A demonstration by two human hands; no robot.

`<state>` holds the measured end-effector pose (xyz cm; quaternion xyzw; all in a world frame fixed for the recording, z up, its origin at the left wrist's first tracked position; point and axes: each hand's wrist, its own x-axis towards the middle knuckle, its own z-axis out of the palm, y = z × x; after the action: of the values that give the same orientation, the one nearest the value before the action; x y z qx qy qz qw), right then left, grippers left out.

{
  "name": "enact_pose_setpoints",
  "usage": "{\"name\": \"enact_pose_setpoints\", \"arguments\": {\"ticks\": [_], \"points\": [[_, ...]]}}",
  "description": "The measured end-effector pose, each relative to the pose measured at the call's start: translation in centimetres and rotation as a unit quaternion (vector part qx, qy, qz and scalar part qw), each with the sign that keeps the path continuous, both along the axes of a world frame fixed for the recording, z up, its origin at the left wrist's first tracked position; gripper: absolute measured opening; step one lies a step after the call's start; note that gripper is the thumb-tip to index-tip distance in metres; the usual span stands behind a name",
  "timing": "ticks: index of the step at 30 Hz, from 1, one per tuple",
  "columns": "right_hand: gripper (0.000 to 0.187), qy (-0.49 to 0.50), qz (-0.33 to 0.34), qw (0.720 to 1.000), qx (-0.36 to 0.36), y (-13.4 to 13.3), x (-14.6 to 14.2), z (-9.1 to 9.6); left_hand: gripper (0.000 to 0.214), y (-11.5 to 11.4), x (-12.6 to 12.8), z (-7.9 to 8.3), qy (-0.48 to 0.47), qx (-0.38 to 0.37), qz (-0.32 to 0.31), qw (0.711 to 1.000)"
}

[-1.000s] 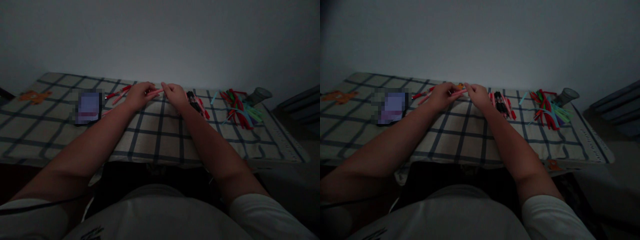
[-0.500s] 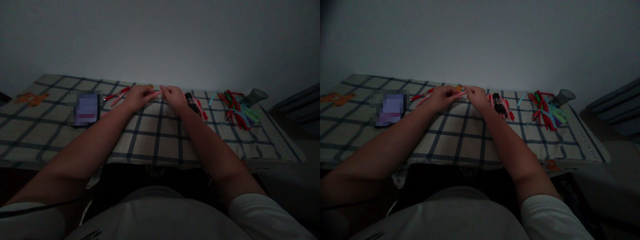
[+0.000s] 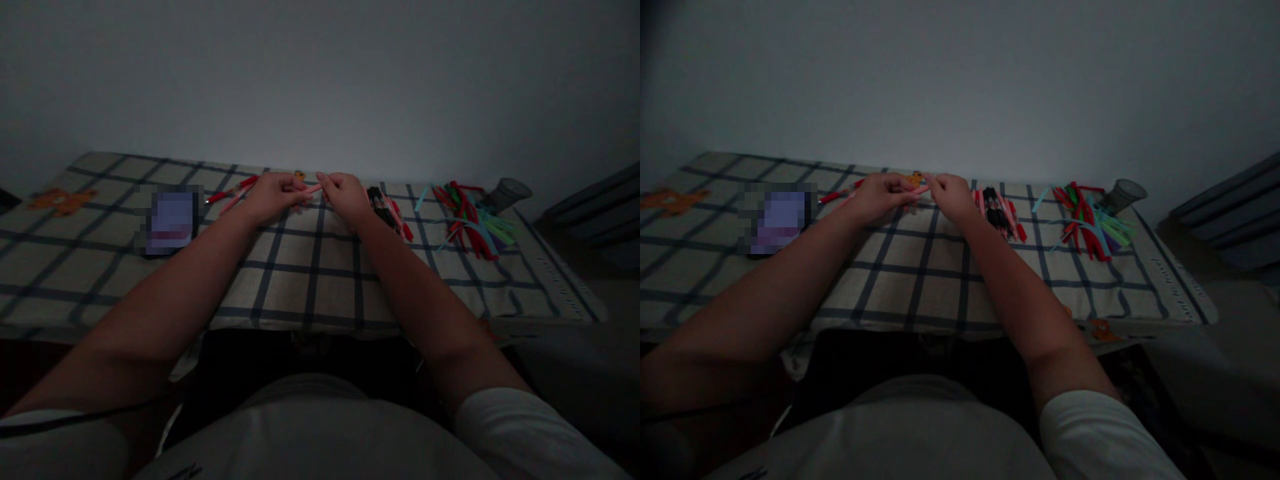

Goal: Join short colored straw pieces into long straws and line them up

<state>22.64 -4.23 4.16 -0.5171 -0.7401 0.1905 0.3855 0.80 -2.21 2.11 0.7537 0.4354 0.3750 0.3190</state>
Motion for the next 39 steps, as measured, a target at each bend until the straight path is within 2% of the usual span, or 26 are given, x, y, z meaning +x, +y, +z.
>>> {"name": "enact_pose_setpoints", "arguments": {"ticks": [3, 9, 16, 25, 30, 35, 39], "points": [[0.069, -0.007, -0.001, 1.0, 0.01, 0.1, 0.1, -0.2, 0.036, 0.2, -0.1, -0.3, -0.001, -0.004, -0.01, 1.0], [0.07, -0.006, -0.029, 0.999, 0.028, 0.4, 0.2, -0.5, 0.033, 0.4, -0.3, -0.7, 0.051, 0.022, 0.015, 0.998], [0.08, 0.013, -0.006, 1.0, -0.027, 0.6, 0.0, -0.3, 0.025, 0.1, -0.1, -0.7, 0.073, 0.065, 0.044, 0.994], [0.076, 0.017, -0.001, 1.0, -0.01, 0.3, -0.2, 0.0, 0.026, 0.3, 0.2, -0.7, -0.014, 0.009, -0.027, 1.0], [0.07, 0.004, 0.019, 1.0, -0.004, 1.2, 0.3, -0.6, 0.039, 0.1, 0.1, -0.1, -0.004, -0.03, -0.072, 0.997], [0.062, -0.001, 0.038, 0.999, 0.003, 2.1, 0.9, -1.4, 0.037, -0.2, 0.3, 0.3, 0.0, -0.046, -0.057, 0.997], [0.046, 0.002, 0.047, 0.999, 0.004, 2.0, 1.1, -1.3, 0.044, -0.3, 0.2, 0.4, 0.003, -0.051, -0.063, 0.997]]}}
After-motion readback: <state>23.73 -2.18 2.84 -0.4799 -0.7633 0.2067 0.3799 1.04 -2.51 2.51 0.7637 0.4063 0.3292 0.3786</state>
